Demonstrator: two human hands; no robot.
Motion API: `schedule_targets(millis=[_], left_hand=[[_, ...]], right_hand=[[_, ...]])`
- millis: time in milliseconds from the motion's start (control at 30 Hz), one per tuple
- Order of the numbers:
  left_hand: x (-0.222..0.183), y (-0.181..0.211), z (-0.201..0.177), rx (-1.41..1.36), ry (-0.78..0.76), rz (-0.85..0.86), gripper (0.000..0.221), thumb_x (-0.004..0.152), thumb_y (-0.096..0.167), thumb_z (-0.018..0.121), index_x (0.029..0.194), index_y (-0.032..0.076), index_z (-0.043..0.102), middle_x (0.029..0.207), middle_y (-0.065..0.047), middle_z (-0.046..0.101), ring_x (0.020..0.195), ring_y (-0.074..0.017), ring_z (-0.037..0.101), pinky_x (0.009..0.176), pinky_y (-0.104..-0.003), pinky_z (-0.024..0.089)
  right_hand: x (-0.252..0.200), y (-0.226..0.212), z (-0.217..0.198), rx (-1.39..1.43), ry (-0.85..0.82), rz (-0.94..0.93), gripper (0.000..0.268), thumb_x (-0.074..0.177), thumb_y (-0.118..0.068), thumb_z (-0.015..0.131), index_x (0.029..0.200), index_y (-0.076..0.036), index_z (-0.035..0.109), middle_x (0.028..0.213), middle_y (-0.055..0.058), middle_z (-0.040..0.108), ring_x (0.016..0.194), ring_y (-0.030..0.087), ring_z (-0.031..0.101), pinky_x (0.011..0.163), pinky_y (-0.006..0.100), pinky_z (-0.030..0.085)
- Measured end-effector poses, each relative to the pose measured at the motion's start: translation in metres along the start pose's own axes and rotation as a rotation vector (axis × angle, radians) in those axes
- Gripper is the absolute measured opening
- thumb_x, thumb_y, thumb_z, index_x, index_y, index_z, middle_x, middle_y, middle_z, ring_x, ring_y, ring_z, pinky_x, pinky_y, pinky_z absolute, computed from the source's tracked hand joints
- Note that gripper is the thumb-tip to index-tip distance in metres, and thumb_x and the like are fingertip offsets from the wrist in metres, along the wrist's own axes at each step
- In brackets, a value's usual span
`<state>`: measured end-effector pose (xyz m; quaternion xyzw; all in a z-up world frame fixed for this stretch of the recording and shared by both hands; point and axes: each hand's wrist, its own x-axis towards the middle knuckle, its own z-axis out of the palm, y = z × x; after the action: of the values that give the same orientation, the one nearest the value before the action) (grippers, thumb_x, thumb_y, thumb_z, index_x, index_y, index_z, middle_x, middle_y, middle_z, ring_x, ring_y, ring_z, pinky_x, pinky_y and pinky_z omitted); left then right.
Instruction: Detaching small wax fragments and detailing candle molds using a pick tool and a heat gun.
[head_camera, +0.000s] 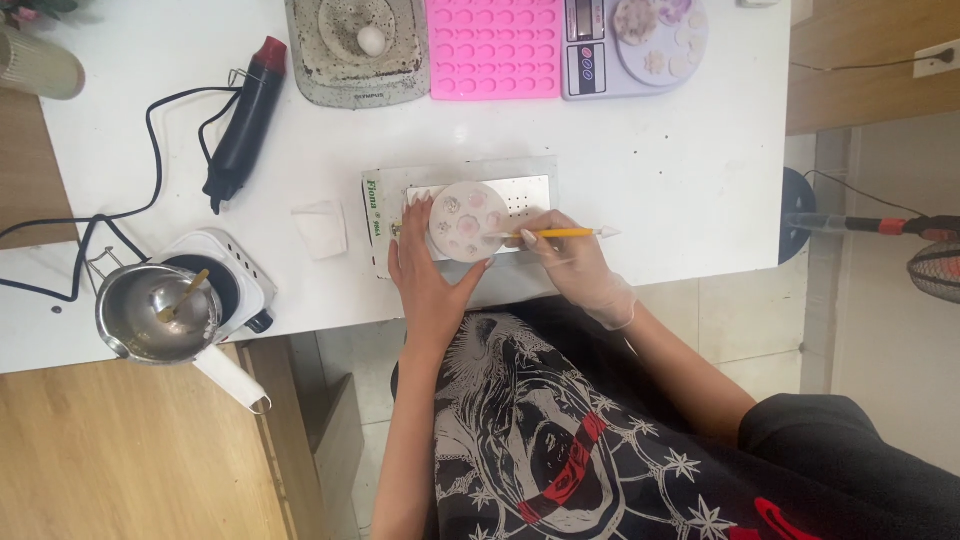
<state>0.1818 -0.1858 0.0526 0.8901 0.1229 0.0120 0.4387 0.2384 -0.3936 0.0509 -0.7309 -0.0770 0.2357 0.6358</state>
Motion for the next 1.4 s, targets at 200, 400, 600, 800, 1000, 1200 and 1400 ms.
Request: schedule_targets(millis=[200,400,600,800,1000,1200,1400], left_hand=[[-0.001,-0.005,0.003,-0.020,0.027,0.027,0.105,0.081,0.038,0.086,0.161,0.009,0.024,0.166,-0.011,0.034,0.156,-0.0324,0.029,0.125,-0.057,0.016],[-0.001,-0.002,0.001,-0.022,0.016,0.009,0.103,0.082,0.039,0.085,0.161,0.010,0.026,0.167,-0.012,0.033,0.157,-0.0322,0.027,0.124,-0.058,0.014],[0.001,-0.003,0.001,-0.024,0.000,0.018,0.102,0.083,0.040,0.085,0.161,0.010,0.025,0.167,-0.012,0.032,0.156,-0.0311,0.029,0.125,-0.059,0.014],[0.000,-0.004,0.003,-0.049,0.020,0.013,0.101,0.082,0.039,0.085,0.159,0.010,0.026,0.166,-0.013,0.033,0.156,-0.0316,0.029,0.124,-0.059,0.014],[-0.001,-0.006,0.006,-0.027,0.036,0.029,0.100,0.084,0.040,0.085,0.160,0.010,0.027,0.167,-0.012,0.033,0.156,-0.0328,0.029,0.124,-0.059,0.014],[-0.001,-0.007,0.006,-0.034,0.051,0.054,0.103,0.084,0.040,0.084,0.160,0.008,0.024,0.167,-0.011,0.033,0.156,-0.0331,0.029,0.124,-0.059,0.014],[0.000,-0.004,0.005,-0.025,0.052,0.035,0.102,0.082,0.040,0.085,0.160,0.010,0.026,0.167,-0.012,0.033,0.156,-0.0326,0.029,0.124,-0.059,0.015]], right_hand=[[0.001,0.001,-0.004,-0.072,-0.024,-0.003,0.020,0.108,-0.016,0.054,0.116,0.002,0.061,0.109,0.009,0.071,0.106,0.015,0.066,0.097,0.031,0.055],[-0.001,-0.002,-0.004,-0.029,-0.001,0.016,0.021,0.108,-0.016,0.055,0.116,0.002,0.060,0.110,0.010,0.071,0.107,0.016,0.067,0.099,0.032,0.054],[-0.002,0.008,0.000,-0.044,0.008,-0.057,0.019,0.109,-0.013,0.054,0.118,0.003,0.059,0.116,0.012,0.070,0.109,0.017,0.067,0.101,0.033,0.055],[-0.004,0.003,0.010,-0.045,0.056,-0.130,0.018,0.109,-0.012,0.054,0.117,0.003,0.058,0.122,0.013,0.069,0.108,0.017,0.068,0.100,0.033,0.057],[-0.001,-0.014,0.002,-0.172,0.015,-0.051,0.020,0.109,-0.015,0.054,0.117,0.001,0.061,0.113,0.011,0.073,0.105,0.015,0.069,0.097,0.031,0.057],[0.010,-0.024,-0.007,-0.313,-0.041,0.030,0.023,0.107,-0.020,0.057,0.113,0.000,0.065,0.101,0.009,0.074,0.097,0.013,0.068,0.088,0.029,0.056],[0.019,-0.029,-0.013,-0.376,-0.101,0.047,0.023,0.106,-0.021,0.057,0.110,0.000,0.067,0.096,0.007,0.074,0.091,0.012,0.071,0.084,0.028,0.058]])
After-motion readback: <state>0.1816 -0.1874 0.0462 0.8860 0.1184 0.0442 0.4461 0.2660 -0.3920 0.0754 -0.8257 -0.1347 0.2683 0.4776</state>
